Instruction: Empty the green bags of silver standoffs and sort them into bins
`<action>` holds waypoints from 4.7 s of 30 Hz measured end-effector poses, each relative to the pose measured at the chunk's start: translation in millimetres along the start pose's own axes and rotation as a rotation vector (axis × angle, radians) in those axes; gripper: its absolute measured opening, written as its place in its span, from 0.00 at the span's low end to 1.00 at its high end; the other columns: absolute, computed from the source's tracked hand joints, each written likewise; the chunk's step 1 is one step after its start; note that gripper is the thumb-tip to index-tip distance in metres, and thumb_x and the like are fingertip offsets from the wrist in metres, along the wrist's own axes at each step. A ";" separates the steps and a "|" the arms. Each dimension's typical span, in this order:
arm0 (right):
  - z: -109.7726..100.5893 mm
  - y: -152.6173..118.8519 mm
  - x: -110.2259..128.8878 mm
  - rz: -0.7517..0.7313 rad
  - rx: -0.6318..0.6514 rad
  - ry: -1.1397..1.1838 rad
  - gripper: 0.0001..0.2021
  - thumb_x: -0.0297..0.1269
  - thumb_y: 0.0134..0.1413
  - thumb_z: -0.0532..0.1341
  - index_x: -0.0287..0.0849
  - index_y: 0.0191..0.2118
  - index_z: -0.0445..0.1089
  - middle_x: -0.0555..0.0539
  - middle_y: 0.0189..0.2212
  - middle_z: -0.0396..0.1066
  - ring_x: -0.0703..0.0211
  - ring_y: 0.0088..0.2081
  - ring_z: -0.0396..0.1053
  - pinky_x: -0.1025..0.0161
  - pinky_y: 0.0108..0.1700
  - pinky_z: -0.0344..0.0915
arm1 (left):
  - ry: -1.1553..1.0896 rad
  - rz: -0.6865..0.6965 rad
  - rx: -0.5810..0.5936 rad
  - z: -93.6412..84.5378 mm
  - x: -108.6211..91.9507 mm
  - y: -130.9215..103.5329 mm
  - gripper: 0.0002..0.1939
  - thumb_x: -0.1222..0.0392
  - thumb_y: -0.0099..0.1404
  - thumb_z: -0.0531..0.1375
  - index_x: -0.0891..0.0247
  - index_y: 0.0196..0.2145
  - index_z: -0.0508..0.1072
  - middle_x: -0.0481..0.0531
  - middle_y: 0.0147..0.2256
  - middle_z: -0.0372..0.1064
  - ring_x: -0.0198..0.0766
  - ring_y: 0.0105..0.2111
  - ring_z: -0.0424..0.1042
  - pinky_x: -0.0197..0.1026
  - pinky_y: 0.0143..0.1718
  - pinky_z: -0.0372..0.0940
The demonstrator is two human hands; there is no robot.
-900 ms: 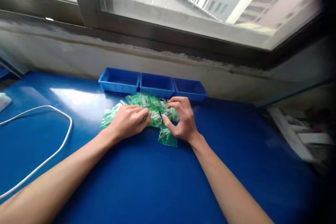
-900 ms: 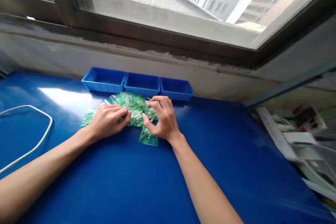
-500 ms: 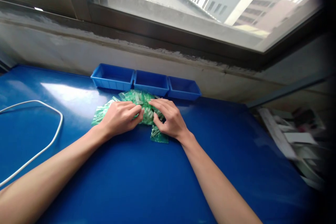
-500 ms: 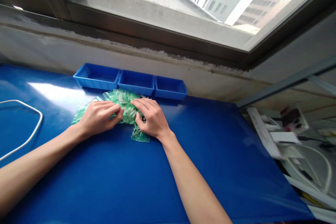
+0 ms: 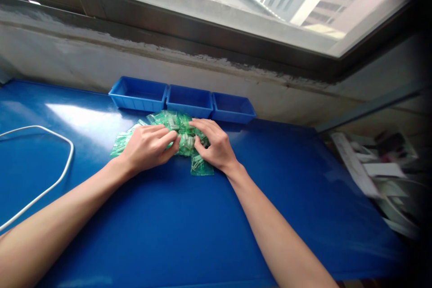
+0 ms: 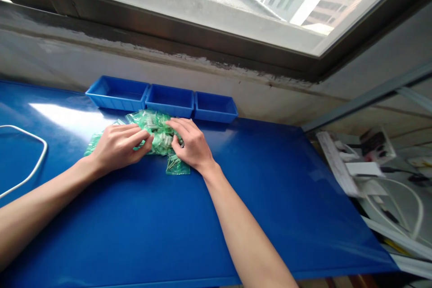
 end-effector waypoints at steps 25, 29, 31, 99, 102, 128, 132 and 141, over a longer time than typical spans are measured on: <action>-19.7 -25.9 -17.0 0.511 0.524 0.145 0.19 0.44 0.45 0.75 0.47 0.37 0.67 0.56 0.23 0.70 0.62 0.25 0.68 0.66 0.28 0.58 | -0.193 0.012 0.160 19.3 -13.0 -1.1 0.16 0.63 0.69 0.59 0.61 0.53 0.72 0.63 0.54 0.72 0.55 0.55 0.67 0.58 0.52 0.66; -17.2 -28.8 -21.7 0.578 0.498 0.406 0.13 0.36 0.49 0.71 0.44 0.40 0.70 0.55 0.24 0.69 0.63 0.27 0.69 0.67 0.30 0.63 | -0.196 0.023 0.161 19.1 -16.1 3.1 0.14 0.63 0.69 0.59 0.62 0.51 0.73 0.63 0.53 0.72 0.55 0.54 0.67 0.57 0.52 0.67; -19.6 -28.0 -21.1 0.599 0.476 0.492 0.12 0.34 0.49 0.69 0.43 0.40 0.70 0.55 0.24 0.69 0.64 0.27 0.68 0.67 0.30 0.64 | -0.212 0.027 0.176 19.3 -18.1 4.9 0.13 0.62 0.70 0.59 0.63 0.51 0.74 0.64 0.53 0.72 0.55 0.55 0.67 0.58 0.53 0.67; -42.3 -32.7 -77.8 0.731 -0.323 0.678 0.15 0.48 0.55 0.68 0.45 0.44 0.76 0.49 0.31 0.79 0.61 0.26 0.73 0.63 0.31 0.71 | -0.237 0.041 -0.192 25.1 -11.9 48.0 0.09 0.72 0.68 0.57 0.64 0.37 0.76 0.54 0.43 0.80 0.41 0.43 0.79 0.42 0.47 0.73; -37.5 -29.6 -73.5 0.737 -0.295 0.833 0.17 0.46 0.49 0.73 0.46 0.44 0.77 0.50 0.31 0.79 0.60 0.29 0.74 0.62 0.34 0.72 | -0.250 0.037 -0.203 23.6 -10.6 48.1 0.07 0.71 0.68 0.59 0.63 0.36 0.75 0.54 0.44 0.80 0.41 0.43 0.79 0.42 0.46 0.72; -70.6 -39.1 -87.0 0.658 -0.604 0.548 0.15 0.41 0.43 0.75 0.43 0.38 0.76 0.47 0.35 0.81 0.54 0.37 0.80 0.57 0.40 0.79 | -0.185 -0.130 -0.095 32.8 6.1 51.2 0.11 0.71 0.67 0.57 0.61 0.42 0.77 0.57 0.50 0.75 0.46 0.47 0.71 0.49 0.47 0.71; -79.8 -46.0 -100.8 0.676 -0.736 0.462 0.18 0.44 0.44 0.74 0.43 0.40 0.75 0.45 0.35 0.81 0.51 0.38 0.80 0.54 0.42 0.80 | -0.210 -0.096 0.019 42.3 2.8 52.7 0.10 0.71 0.67 0.56 0.64 0.40 0.77 0.56 0.43 0.77 0.44 0.41 0.72 0.47 0.44 0.71; -79.6 -47.6 -115.2 0.786 -0.648 0.435 0.18 0.44 0.45 0.74 0.39 0.40 0.76 0.47 0.27 0.79 0.55 0.29 0.79 0.58 0.36 0.78 | -0.346 0.022 0.316 64.1 -14.0 49.1 0.13 0.55 0.71 0.60 0.64 0.46 0.79 0.58 0.46 0.77 0.49 0.48 0.72 0.50 0.49 0.69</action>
Point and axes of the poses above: each hand's wrist, its own y-axis towards the middle knuckle, its own z-axis out of the palm, x = y × z, the point moved 8 cm from there along y, towards the middle knuckle
